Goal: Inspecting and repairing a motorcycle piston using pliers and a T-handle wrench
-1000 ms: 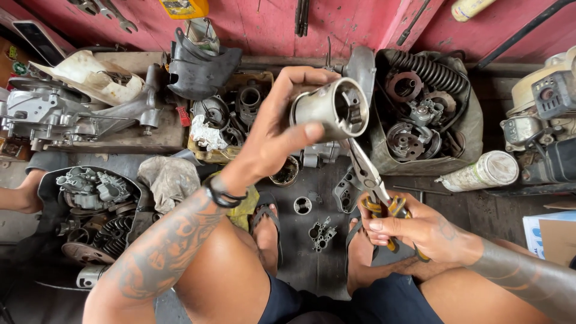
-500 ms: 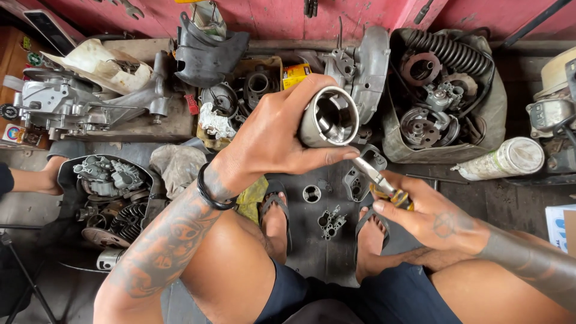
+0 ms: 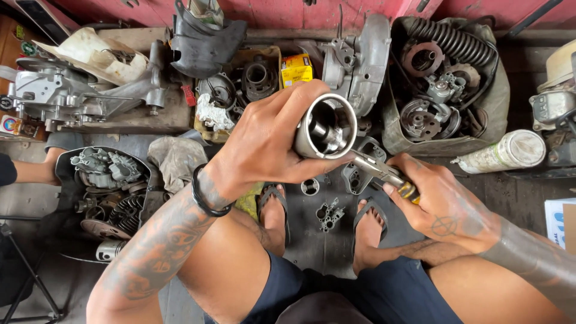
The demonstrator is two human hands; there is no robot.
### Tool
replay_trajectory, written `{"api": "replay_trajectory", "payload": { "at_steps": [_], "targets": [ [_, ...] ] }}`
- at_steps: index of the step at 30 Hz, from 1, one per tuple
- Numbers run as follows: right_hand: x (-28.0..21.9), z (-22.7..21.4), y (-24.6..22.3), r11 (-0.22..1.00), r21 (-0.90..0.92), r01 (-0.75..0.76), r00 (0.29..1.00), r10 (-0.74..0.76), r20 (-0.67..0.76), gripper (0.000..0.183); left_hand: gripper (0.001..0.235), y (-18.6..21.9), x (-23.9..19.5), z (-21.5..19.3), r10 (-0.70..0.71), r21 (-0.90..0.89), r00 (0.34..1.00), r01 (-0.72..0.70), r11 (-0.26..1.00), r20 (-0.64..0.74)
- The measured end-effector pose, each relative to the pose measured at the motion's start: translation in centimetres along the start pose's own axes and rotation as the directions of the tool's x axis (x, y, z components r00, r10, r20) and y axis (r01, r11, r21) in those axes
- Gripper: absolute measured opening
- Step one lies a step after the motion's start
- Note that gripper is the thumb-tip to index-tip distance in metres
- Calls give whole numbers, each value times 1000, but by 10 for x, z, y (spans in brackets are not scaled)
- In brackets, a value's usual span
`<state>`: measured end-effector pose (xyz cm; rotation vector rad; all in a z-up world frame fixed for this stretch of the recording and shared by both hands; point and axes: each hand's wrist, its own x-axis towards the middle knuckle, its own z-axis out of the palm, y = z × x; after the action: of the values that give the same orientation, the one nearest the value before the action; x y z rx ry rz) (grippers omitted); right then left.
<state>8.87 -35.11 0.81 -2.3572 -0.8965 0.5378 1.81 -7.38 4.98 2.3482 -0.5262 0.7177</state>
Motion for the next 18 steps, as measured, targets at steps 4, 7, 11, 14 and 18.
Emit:
{"api": "replay_trajectory", "payload": {
  "at_steps": [4,7,11,14,18],
  "targets": [
    [-5,2,8,995,-72,66,997,-69,-45,35,69,-5,-8,6,64,49,997,-66,997,32],
    [-9,-4,3,998,-62,15,1000,-16,-26,26,66,1,-5,8,32,-9,999,-31,999,18],
    [-16,-2,22,994,-11,-110,982,110,153,25,71,0,-11,12,-15,-35,999,16,999,38],
    [-19,-3,34,955,-255,152,982,-176,-71,60,59,7,-9,13,97,42,994,-99,994,46],
    [-19,-12,21,994,-105,-35,997,42,63,21,68,6,-4,17,27,-5,1000,-27,1000,16]
  ]
}}
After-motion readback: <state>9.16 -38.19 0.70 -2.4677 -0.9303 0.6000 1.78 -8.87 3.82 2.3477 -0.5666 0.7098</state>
